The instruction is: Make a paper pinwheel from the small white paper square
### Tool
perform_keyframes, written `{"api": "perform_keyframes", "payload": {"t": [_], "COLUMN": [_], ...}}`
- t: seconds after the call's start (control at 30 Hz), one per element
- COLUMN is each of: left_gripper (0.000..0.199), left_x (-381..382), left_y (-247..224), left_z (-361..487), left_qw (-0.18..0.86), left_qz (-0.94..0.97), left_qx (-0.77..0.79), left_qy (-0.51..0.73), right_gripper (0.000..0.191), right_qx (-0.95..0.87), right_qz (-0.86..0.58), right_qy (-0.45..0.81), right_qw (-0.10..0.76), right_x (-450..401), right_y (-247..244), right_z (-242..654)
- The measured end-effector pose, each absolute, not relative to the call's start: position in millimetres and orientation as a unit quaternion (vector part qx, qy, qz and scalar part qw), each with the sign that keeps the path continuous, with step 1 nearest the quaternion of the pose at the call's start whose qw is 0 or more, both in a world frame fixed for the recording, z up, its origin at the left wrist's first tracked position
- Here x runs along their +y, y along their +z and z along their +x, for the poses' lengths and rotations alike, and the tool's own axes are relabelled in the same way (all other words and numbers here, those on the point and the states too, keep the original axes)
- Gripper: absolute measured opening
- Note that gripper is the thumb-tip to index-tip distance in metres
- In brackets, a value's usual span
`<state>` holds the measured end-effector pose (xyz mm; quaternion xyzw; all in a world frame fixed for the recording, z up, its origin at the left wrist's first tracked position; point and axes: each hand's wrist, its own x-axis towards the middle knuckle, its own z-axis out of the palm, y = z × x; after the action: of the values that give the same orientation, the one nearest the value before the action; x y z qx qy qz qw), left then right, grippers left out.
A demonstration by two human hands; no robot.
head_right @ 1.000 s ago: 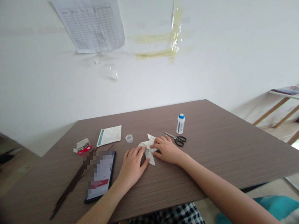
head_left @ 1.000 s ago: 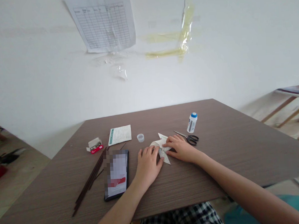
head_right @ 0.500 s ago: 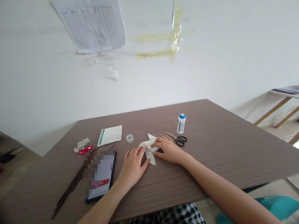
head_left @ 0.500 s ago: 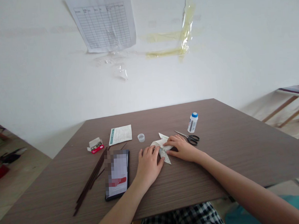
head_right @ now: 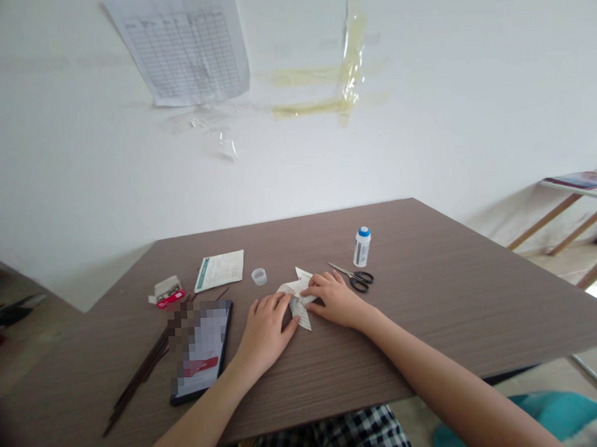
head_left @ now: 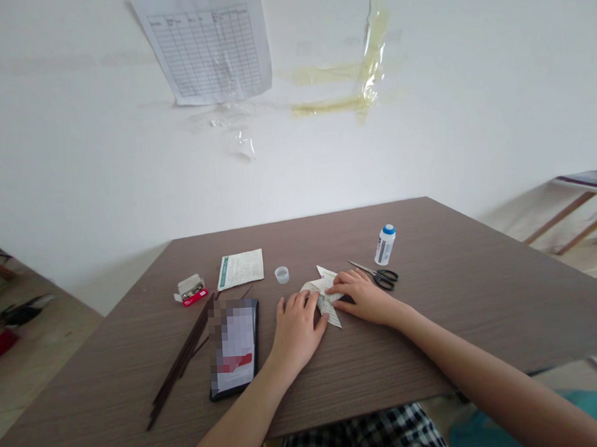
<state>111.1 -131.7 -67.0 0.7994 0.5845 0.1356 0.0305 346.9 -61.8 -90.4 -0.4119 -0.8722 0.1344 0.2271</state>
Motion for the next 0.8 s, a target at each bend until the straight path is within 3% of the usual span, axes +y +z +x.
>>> {"api": "perform_keyframes", "payload": {"t": [0.8], "left_gripper": [0.044], "left_x": [-132.6], "left_y": [-64.2], "left_z": [109.9], "left_qw": [0.044], "left_qz": [0.797], "left_qx": [0.589], "left_qy": [0.125], "right_gripper": [0.028], "right_qx": [-0.855], "right_qz": [-0.412], "right_qy": [0.182], "right_qw": [0.256], "right_x": [-62.7], "right_y": [-84.9], "right_z": [349.5]}}
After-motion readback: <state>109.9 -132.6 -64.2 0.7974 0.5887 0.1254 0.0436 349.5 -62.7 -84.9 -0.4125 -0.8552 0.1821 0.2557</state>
